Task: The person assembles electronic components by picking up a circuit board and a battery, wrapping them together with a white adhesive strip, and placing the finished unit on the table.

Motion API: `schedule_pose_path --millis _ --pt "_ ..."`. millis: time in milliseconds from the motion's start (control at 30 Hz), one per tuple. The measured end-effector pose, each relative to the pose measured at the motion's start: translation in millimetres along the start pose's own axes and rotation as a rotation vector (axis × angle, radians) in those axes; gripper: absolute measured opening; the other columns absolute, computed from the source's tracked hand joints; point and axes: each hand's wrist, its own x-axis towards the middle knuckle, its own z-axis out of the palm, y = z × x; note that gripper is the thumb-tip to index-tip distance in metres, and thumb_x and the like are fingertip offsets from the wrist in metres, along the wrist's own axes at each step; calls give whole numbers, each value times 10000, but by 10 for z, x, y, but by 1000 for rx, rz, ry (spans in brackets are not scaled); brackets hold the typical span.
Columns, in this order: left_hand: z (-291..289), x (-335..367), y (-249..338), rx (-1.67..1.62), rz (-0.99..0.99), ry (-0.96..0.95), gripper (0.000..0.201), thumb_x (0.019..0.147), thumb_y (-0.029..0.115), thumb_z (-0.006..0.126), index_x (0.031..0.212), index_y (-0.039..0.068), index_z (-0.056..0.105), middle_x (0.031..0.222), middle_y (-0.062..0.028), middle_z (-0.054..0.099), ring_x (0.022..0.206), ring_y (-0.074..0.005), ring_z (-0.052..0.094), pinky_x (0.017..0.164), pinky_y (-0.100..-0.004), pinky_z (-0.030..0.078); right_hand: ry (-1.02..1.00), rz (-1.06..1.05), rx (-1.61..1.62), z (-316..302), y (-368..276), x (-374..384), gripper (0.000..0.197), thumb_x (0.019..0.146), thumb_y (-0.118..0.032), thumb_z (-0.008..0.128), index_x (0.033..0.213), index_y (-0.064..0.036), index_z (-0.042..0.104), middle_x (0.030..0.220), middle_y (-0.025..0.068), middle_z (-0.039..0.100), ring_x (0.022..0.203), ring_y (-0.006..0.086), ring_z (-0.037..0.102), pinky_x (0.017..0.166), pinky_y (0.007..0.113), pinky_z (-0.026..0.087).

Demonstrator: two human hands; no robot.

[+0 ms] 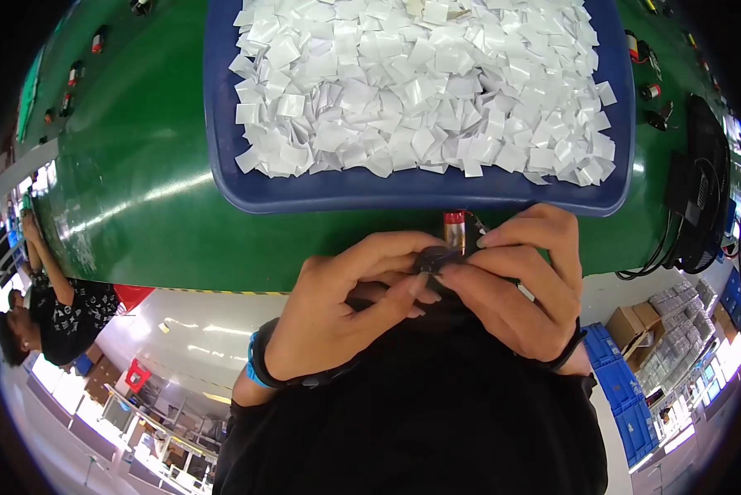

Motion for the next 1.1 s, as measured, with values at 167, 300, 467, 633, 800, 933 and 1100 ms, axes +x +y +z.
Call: schedule_pose_path --millis 167,300,467,633,800,933,1100 --pt "12 -4 -10 152 135 64 327 893 -68 584 1219 -71 556 1026 -163 694 871 -216 705 761 -305 603 62 16 -18 62 -35 8 305 582 -14 829 862 -81 727 843 24 623 856 238 568 631 367 454" --pt "12 -16 -1 227 208 71 311 880 -87 582 1190 -74 577 1016 -164 696 856 -205 706 767 -303 601 99 28 -15 86 -71 -8 302 591 -16 831 864 -75 719 840 22 619 857 241 568 640 372 455" --pt "31 -55 40 234 208 89 280 877 -86 584 1157 -89 590 1002 -175 695 861 -210 706 756 -305 602 123 48 23 79 -100 -1 294 636 -70 833 902 -66 707 871 44 636 880 251 580 684 379 473" --pt "-53 -102 44 -69 116 -38 292 932 -26 559 1223 -30 580 1039 -129 694 879 -202 704 742 -293 593 91 57 189 -87 -60 137 347 716 -226 812 986 -43 693 985 108 670 935 281 604 767 384 500" --pt "-102 -93 283 -338 -136 -148 273 973 -6 505 1237 -45 562 1079 -161 673 884 -236 700 745 -309 596 -98 111 396 -225 92 182 461 650 -184 821 1055 -9 689 1080 131 657 934 288 638 778 350 510" --pt "-124 -72 348 -349 -231 -227 306 938 -39 443 1223 -133 502 1000 -254 665 861 -327 710 674 -359 617 -176 65 471 -275 161 132 487 742 -348 782 1069 -3 677 1080 131 650 905 297 615 792 377 495" --pt "-145 -56 329 -289 -217 -239 290 939 -30 443 1198 -136 514 997 -260 665 855 -309 712 666 -351 618 -253 129 609 -378 186 147 460 696 -329 811 1013 -14 702 953 106 641 794 252 596 684 350 459"
